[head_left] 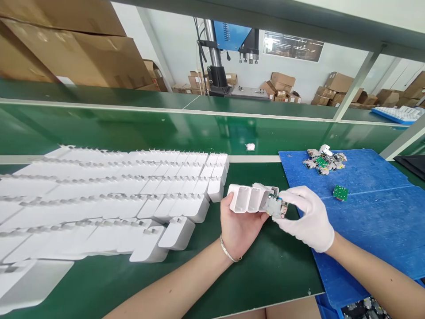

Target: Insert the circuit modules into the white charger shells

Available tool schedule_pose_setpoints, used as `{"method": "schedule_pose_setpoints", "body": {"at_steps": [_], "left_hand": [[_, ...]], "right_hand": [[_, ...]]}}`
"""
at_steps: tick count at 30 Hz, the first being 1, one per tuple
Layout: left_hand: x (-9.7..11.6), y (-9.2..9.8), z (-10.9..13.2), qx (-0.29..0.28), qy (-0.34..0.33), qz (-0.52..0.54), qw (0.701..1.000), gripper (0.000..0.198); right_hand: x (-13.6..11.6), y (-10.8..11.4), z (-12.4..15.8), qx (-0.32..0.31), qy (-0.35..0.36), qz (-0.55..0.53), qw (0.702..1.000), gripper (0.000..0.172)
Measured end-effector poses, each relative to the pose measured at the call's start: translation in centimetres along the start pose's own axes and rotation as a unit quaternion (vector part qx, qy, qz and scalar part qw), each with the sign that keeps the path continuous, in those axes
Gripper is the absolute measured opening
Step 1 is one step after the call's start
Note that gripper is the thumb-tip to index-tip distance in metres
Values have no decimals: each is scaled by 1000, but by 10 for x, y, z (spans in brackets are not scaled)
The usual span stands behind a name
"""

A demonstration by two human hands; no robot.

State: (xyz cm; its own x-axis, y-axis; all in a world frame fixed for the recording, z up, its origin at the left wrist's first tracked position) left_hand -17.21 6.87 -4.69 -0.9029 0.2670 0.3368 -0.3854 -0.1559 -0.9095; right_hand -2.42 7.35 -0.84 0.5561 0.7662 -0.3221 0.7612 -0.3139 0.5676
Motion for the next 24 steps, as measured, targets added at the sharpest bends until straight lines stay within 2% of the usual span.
{"method": "schedule_pose_setpoints", "body": {"at_steps": [4, 11, 15, 21, 24], "left_hand": [[-1, 2, -2, 0, 0, 3, 1000, 31], [-2, 2, -2, -20, -6, -6, 1000, 30], [-3, 3, -2, -28, -16, -25, 999, 31], [-5, 3, -2, -25, -25, -45, 998, 33], [-6, 3, -2, -25, -31, -53, 998, 31]], "right_hand": [[-1, -13, 6, -25, -3, 67, 997, 16], [4, -12, 10, -3, -2, 100, 995, 26], [3, -13, 11, -7, -7, 122, 992, 24], [-1, -12, 10, 22, 2, 181, 983, 21], [-6, -12, 8, 8, -2, 208, 978, 17]]}}
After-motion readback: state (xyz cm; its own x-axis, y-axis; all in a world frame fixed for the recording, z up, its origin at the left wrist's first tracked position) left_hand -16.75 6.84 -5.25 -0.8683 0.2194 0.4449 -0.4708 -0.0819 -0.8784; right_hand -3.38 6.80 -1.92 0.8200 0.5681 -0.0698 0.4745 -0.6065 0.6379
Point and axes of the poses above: each hand's wrist, its own z-axis away from the middle knuckle, its own y-axis out of the back of the hand, x = y × z, the point moved 3 cm from there along -z, towards the middle knuckle, and after that the axes turned 2 degrees about y, right-handed, at the moved point
